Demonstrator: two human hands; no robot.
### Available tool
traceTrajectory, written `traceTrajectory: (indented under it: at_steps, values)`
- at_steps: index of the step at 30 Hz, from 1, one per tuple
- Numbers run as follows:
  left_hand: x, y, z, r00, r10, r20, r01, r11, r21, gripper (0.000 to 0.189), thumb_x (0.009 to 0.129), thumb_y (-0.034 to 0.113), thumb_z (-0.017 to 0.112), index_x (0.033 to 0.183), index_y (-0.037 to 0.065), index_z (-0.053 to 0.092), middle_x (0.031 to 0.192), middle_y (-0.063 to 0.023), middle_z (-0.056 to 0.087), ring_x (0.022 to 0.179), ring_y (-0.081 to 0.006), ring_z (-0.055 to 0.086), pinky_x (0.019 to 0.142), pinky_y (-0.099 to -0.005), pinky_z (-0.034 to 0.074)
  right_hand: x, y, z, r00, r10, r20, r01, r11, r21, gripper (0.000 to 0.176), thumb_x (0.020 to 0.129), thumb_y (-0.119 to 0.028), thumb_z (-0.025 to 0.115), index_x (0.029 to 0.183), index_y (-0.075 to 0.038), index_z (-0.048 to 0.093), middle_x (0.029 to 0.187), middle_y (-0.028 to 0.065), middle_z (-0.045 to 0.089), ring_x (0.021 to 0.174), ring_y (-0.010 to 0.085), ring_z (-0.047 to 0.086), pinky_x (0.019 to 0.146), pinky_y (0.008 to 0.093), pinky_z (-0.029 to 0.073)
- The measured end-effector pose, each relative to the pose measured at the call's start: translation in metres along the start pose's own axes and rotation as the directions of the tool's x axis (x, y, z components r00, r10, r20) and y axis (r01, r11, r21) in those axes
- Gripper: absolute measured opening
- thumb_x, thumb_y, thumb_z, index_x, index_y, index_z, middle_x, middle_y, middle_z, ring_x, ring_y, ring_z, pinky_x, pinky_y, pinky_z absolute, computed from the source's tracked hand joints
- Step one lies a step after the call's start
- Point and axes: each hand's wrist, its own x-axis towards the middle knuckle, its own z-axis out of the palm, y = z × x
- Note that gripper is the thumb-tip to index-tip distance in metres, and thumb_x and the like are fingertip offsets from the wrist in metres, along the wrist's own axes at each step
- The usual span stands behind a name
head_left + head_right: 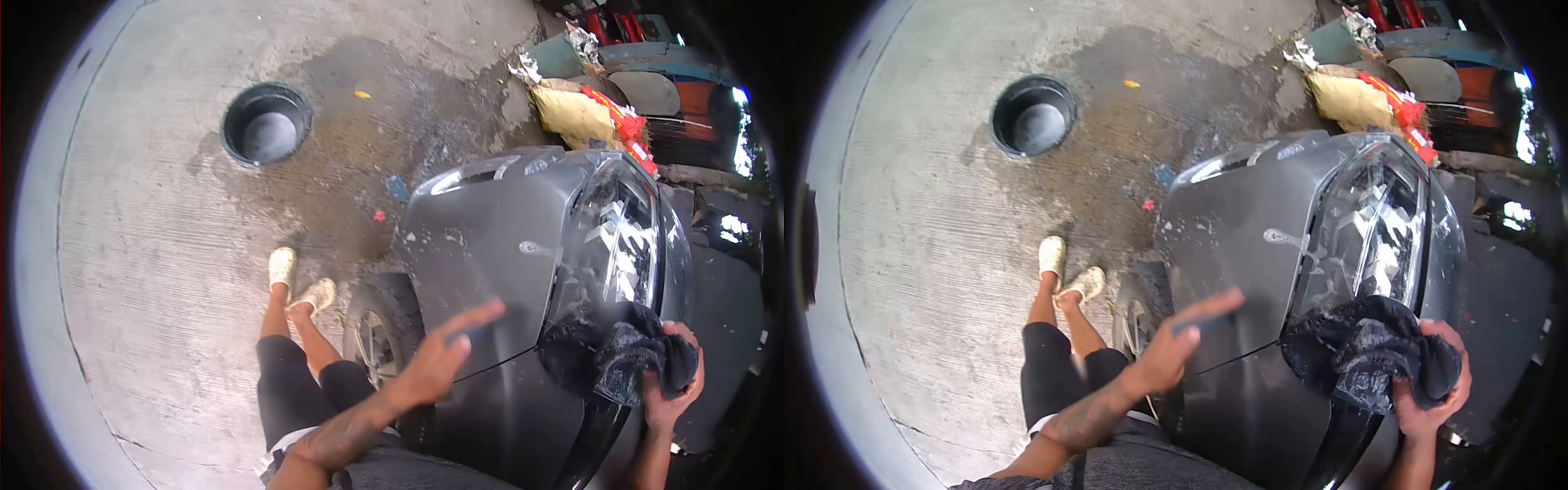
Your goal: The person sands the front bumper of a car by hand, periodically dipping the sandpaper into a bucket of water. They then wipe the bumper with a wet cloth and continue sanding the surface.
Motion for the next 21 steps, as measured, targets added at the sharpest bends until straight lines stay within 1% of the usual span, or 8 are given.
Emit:
traceTrajectory:
  at_steps: [3,9,10,12,15,17,19,21]
  values:
    - [0.005,0.043,0.028,0.895,0.121,0.430,0.071,0.912,-0.405,0.064,0.104,0.038,0.034,0.152,-0.005,0.034,0.158,-0.0185,0.037,0.151,-0.0285,0.026,0.123,-0.0433,0.014,0.006,0.003,0.000,1.000,0.024,0.016,-0.025,0.996,0.090,0.057,0.072,-0.017,0.079,0.118,0.008,0.057,0.120,0.0155,0.062,0.111,0.0218,0.060,0.101,0.0338,0.044]
    - [0.044,0.057,0.091,0.871,-0.032,0.490,0.320,0.792,-0.519,0.089,0.101,0.050,0.038,0.158,-0.001,-0.007,0.163,-0.0199,0.026,0.153,-0.0262,0.018,0.124,-0.0393,0.009,0.019,-0.018,0.011,0.992,0.105,0.074,-0.124,0.934,0.335,0.053,0.075,-0.015,0.084,0.117,0.006,0.059,0.113,0.0119,0.064,0.103,0.0169,0.063,0.094,0.0297,0.048]
    - [0.043,0.043,0.094,0.886,-0.097,0.454,0.328,0.822,-0.465,0.086,0.100,0.048,0.041,0.159,-0.002,0.003,0.162,-0.0191,0.028,0.151,-0.0255,0.025,0.123,-0.0382,0.017,0.020,-0.010,0.010,0.993,0.049,0.109,-0.087,0.924,0.372,0.054,0.075,-0.017,0.085,0.116,0.005,0.059,0.111,0.0113,0.066,0.101,0.0162,0.063,0.092,0.0299,0.049]
    - [0.044,0.046,0.096,0.888,-0.243,0.390,0.451,0.629,-0.634,0.077,0.099,0.044,0.042,0.156,-0.005,0.021,0.157,-0.0201,0.037,0.145,-0.0271,0.038,0.120,-0.0402,0.027,0.022,-0.008,0.011,0.992,-0.026,0.125,-0.021,0.933,0.360,0.054,0.070,-0.021,0.090,0.112,0.002,0.063,0.107,0.0110,0.068,0.099,0.0185,0.066,0.089,0.0311,0.051]
    - [0.040,0.036,0.070,0.821,-0.466,0.329,0.556,0.527,-0.642,0.060,0.104,0.034,0.037,0.147,-0.008,0.035,0.156,-0.0231,0.037,0.145,-0.0299,0.037,0.119,-0.0422,0.031,0.018,-0.008,0.011,0.991,-0.016,0.135,-0.030,0.943,0.331,0.052,0.064,-0.020,0.091,0.107,-0.004,0.067,0.104,0.0109,0.069,0.095,0.0244,0.067,0.085,0.0332,0.052]
    - [0.039,0.047,0.060,0.821,-0.501,0.275,0.559,0.608,-0.564,0.063,0.102,0.036,0.038,0.145,-0.010,0.038,0.151,-0.0227,0.044,0.140,-0.0306,0.044,0.117,-0.0425,0.033,0.024,-0.007,0.011,0.971,-0.172,0.166,0.144,0.975,0.172,0.049,0.061,-0.016,0.090,0.103,-0.005,0.068,0.103,0.0110,0.069,0.092,0.0262,0.067,0.081,0.0344,0.052]
    - [0.041,0.061,0.045,0.820,-0.532,0.211,0.560,0.669,-0.489,0.066,0.100,0.037,0.040,0.144,-0.012,0.041,0.146,-0.0222,0.050,0.135,-0.0314,0.050,0.116,-0.0428,0.035,0.025,-0.004,0.014,0.974,-0.188,0.122,0.166,0.971,0.174,0.047,0.058,-0.014,0.088,0.099,-0.005,0.068,0.100,0.0115,0.069,0.088,0.0270,0.067,0.077,0.0352,0.052]
    - [0.039,0.082,0.019,0.874,-0.399,0.278,0.486,0.729,-0.482,0.070,0.101,0.041,0.037,0.145,-0.012,0.039,0.152,-0.0240,0.042,0.142,-0.0312,0.042,0.118,-0.0435,0.030,0.025,0.007,0.014,0.987,-0.130,0.090,0.112,0.977,0.180,0.048,0.056,-0.014,0.087,0.098,-0.004,0.067,0.097,0.0121,0.068,0.087,0.0284,0.067,0.076,0.0359,0.052]
